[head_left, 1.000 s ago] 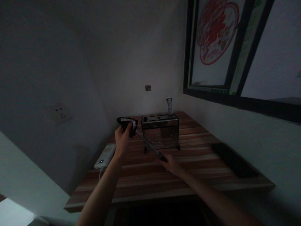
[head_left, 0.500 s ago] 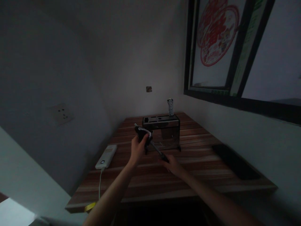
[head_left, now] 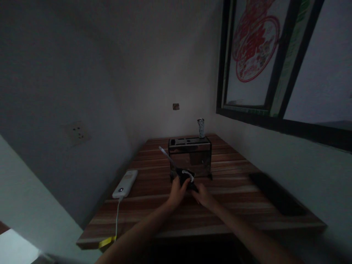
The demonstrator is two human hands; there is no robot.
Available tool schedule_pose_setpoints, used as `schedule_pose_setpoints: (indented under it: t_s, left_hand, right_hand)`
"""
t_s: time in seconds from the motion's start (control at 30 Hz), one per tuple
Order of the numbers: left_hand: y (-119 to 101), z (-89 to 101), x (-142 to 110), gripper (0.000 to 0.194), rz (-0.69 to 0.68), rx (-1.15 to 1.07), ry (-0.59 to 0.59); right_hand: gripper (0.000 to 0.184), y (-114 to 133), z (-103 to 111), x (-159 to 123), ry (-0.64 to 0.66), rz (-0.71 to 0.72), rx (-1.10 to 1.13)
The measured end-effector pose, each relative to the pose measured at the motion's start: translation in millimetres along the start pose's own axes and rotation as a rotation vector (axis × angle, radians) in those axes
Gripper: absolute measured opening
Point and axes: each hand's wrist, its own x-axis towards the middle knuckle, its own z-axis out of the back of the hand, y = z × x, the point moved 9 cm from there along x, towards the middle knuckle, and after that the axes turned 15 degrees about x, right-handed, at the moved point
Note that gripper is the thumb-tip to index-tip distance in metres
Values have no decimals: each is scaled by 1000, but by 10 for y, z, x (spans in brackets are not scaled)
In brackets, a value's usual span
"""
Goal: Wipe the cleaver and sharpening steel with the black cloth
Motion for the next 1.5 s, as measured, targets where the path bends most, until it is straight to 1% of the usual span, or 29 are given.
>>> schedule_pose_setpoints:
  t_s: [0.17,0.33,0.43,0.67,0.77,0.9,1.0,1.1,1.17,1.23,1.3,1.37,1.43,1.5]
  left_hand:
    - [59,18,-30,26,10,-23,-6]
    - [4,35,-19,24,8,-28,-12]
    - [-23,40,-21,24,19,-35,3]
    - [-7,12,8,25,16,-57,29]
    - [57,64,54,27,71,-109,14]
    - [105,160,91,31,150,-203,-24]
    - [104,169,89,31,167,-243,-35]
    - [101,116,84,29,154,-239,-17]
    - [114,51,84,27,146,-212,19]
    - [140,-28,83,27,141,-180,65]
    - [178,-114,78,28,146,-165,113]
    - [234,-192,69,30,169,-181,150]
    - [297,-249,61,34,209,-220,171]
    - [354,-271,61,38,255,-282,168]
  right_hand:
    - [12,7,-22,3,23,24,-14]
    - [12,30,-10,11,21,62,-46]
    - [14,69,5,11,15,77,-77]
    - [26,151,57,-4,18,148,-122]
    - [25,214,84,-14,21,170,-130]
    - [27,319,98,-38,60,163,-144]
    - [32,369,229,-66,8,165,-187]
    - [36,378,461,-99,-78,122,-276]
    - [34,430,631,-122,-120,87,-356]
    - [32,573,800,-143,-156,80,-427]
    - [31,819,986,-158,-215,111,-481]
    - [30,1131,1133,-147,-228,167,-541]
    - [28,1471,1249,-100,-202,227,-638]
    - [27,1844,1388,-31,-226,299,-775]
